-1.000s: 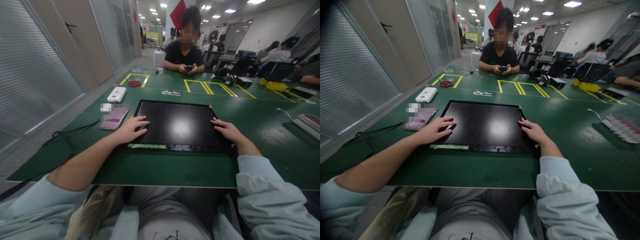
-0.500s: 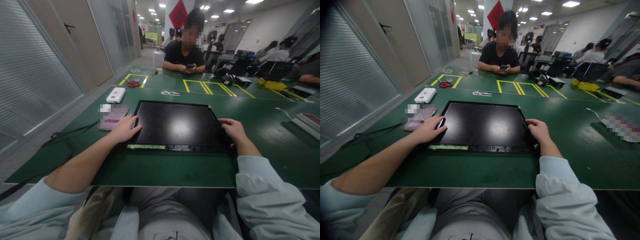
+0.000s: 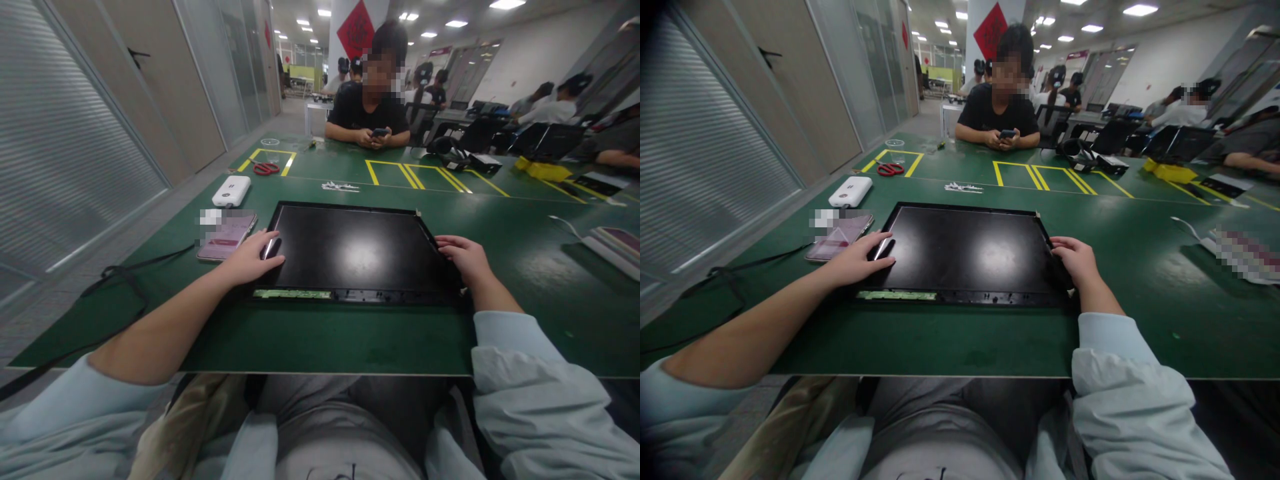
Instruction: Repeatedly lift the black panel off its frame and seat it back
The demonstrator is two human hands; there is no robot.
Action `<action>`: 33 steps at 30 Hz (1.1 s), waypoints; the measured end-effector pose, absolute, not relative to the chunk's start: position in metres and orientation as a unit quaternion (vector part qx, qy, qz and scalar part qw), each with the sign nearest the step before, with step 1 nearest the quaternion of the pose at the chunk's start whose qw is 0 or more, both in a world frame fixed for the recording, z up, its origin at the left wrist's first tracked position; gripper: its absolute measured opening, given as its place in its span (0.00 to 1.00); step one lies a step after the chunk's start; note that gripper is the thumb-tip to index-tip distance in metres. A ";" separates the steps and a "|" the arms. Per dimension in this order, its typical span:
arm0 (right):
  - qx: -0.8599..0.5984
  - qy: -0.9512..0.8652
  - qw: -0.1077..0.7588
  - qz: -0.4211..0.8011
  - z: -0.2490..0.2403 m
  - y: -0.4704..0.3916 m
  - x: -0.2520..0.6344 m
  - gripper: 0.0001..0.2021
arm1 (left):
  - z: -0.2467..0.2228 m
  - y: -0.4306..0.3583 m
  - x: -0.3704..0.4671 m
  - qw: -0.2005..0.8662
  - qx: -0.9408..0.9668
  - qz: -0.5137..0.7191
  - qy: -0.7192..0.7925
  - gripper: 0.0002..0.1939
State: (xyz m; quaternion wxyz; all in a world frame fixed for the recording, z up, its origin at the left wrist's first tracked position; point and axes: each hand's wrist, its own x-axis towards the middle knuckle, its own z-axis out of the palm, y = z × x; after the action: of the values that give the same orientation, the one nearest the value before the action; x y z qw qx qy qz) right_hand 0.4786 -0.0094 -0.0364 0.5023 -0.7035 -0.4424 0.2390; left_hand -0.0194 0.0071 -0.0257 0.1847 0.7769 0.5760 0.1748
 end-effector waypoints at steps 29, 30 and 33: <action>-0.618 -0.440 0.587 0.281 -0.053 0.000 0.495 0.29 | -0.033 0.005 -0.016 0.259 0.720 0.384 0.517 0.36; -0.620 -0.443 0.586 0.276 -0.054 0.000 0.495 0.29 | -0.033 0.005 -0.016 0.258 0.719 0.386 0.517 0.36; -0.625 -0.452 0.580 0.262 -0.055 0.001 0.495 0.27 | -0.032 0.005 -0.015 0.252 0.720 0.391 0.516 0.35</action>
State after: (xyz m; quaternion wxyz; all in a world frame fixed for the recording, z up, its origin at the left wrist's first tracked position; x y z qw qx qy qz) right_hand 0.4955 0.0005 -0.0547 0.5801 -0.6249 -0.4519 0.2622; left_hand -0.0152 0.0049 -0.0323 0.2516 0.7198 0.5158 0.3905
